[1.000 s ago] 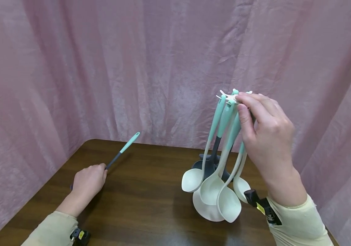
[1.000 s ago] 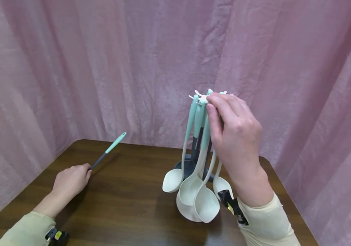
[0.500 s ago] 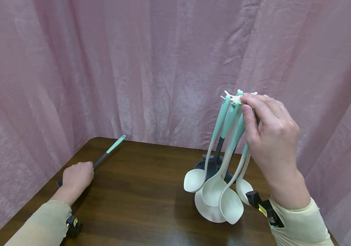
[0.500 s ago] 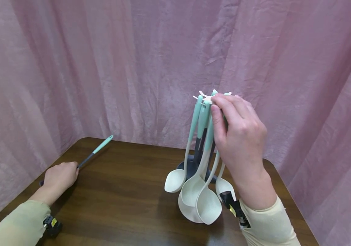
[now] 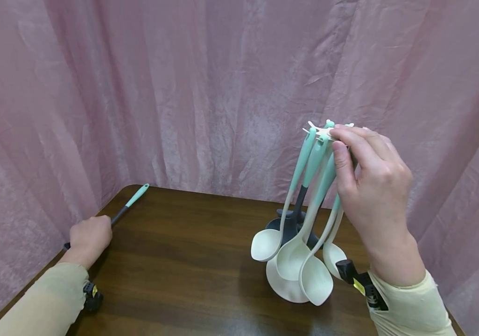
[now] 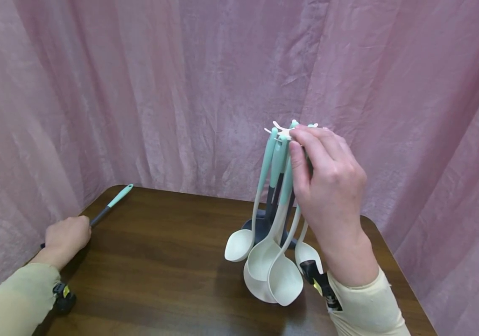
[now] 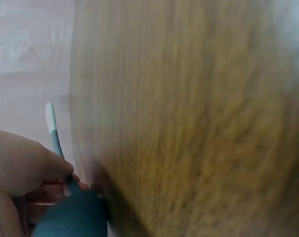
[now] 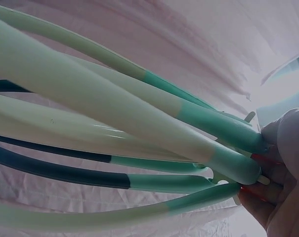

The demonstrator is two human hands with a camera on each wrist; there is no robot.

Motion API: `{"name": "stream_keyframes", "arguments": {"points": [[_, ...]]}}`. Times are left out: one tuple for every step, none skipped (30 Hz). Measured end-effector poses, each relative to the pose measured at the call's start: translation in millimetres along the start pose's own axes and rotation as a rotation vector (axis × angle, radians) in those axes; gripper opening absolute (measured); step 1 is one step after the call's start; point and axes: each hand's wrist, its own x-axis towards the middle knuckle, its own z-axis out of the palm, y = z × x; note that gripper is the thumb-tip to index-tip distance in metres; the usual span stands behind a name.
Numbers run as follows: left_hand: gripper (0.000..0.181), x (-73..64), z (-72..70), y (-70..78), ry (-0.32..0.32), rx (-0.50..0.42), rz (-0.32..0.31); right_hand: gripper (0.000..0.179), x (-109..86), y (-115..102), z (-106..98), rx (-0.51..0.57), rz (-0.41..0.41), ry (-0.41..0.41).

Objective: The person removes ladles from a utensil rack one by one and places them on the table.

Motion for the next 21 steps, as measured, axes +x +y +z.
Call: {"name": "stream_keyframes", "arguments": {"points": [[0.019,0.2,-0.3,-1.2,0.005,0.002,-0.002,0.028,-0.1,-0.1,-0.2,0.000,0.001,0.000],[0.019,0.3,-0.7,-2.1,0.010,0.005,-0.002,0.028,-0.2,-0.2,-0.4,0.000,0.002,0.000],[0.020,0.4,-0.7,-3.0,0.015,0.008,-0.002,0.028,-0.4,-0.3,-0.6,0.000,0.002,-0.001],[0.020,0.3,-1.2,-3.4,0.020,0.009,-0.002,0.028,-0.6,-0.5,-0.8,0.000,0.003,-0.002],[0.020,0.2,-1.6,-3.7,0.024,0.011,-0.002,0.028,-0.7,-0.7,-1.0,0.000,0.005,-0.002],[0.021,0.2,-1.7,-4.0,0.029,0.011,-0.003,0.028,-0.8,-0.9,-1.3,0.001,0.006,-0.002],[0.021,0.2,-2.0,-4.2,0.032,0.012,-0.006,0.028,-0.9,-1.1,-1.5,0.002,0.008,-0.003],[0.021,0.3,-2.3,-4.5,0.032,0.014,-0.011,0.028,-0.9,-1.4,-1.7,0.004,0.008,-0.003],[0.020,0.5,-2.8,-4.9,0.029,0.014,-0.015,0.028,-0.8,-1.6,-1.9,0.005,0.010,-0.003],[0.020,0.5,-3.6,-5.3,0.028,0.015,-0.020,0.028,-0.7,-1.9,-2.0,0.007,0.010,-0.003],[0.020,0.5,-4.0,-6.0,0.026,0.014,-0.025,0.028,-0.6,-2.1,-2.2,0.009,0.011,-0.004],[0.019,0.6,-4.4,-7.0,0.022,0.014,-0.031,0.028,-0.5,-2.4,-2.3,0.010,0.011,-0.004],[0.019,0.8,-4.9,-8.0,0.017,0.014,-0.037,0.028,-0.4,-2.7,-2.4,0.011,0.011,-0.004],[0.018,1.2,-5.3,-9.0,0.013,0.013,-0.044,0.028,-0.4,-2.9,-2.6,0.011,0.012,-0.005],[0.019,1.6,-5.8,-10.1,0.008,0.013,-0.050,0.028,-0.3,-3.2,-2.8,0.010,0.012,-0.005],[0.019,2.1,-6.2,-11.3,0.005,0.015,-0.056,0.028,-0.4,-3.4,-2.8,0.010,0.012,-0.005],[0.020,3.0,-6.2,-12.7,-0.002,0.018,-0.060,0.028,-0.4,-3.5,-3.0,0.010,0.013,-0.005],[0.021,4.0,-6.1,-14.1,-0.009,0.022,-0.064,0.028,-0.4,-3.6,-3.1,0.010,0.013,-0.004],[0.021,5.1,-6.0,-15.4,-0.016,0.026,-0.066,0.028,-0.4,-3.6,-3.1,0.010,0.014,-0.005],[0.022,6.3,-6.1,-16.6,-0.027,0.031,-0.068,0.028,-0.4,-3.7,-3.2,0.009,0.014,-0.005],[0.022,7.4,-6.1,-17.8,-0.042,0.036,-0.068,0.028,-0.4,-3.6,-3.4,0.007,0.015,-0.004]]}}
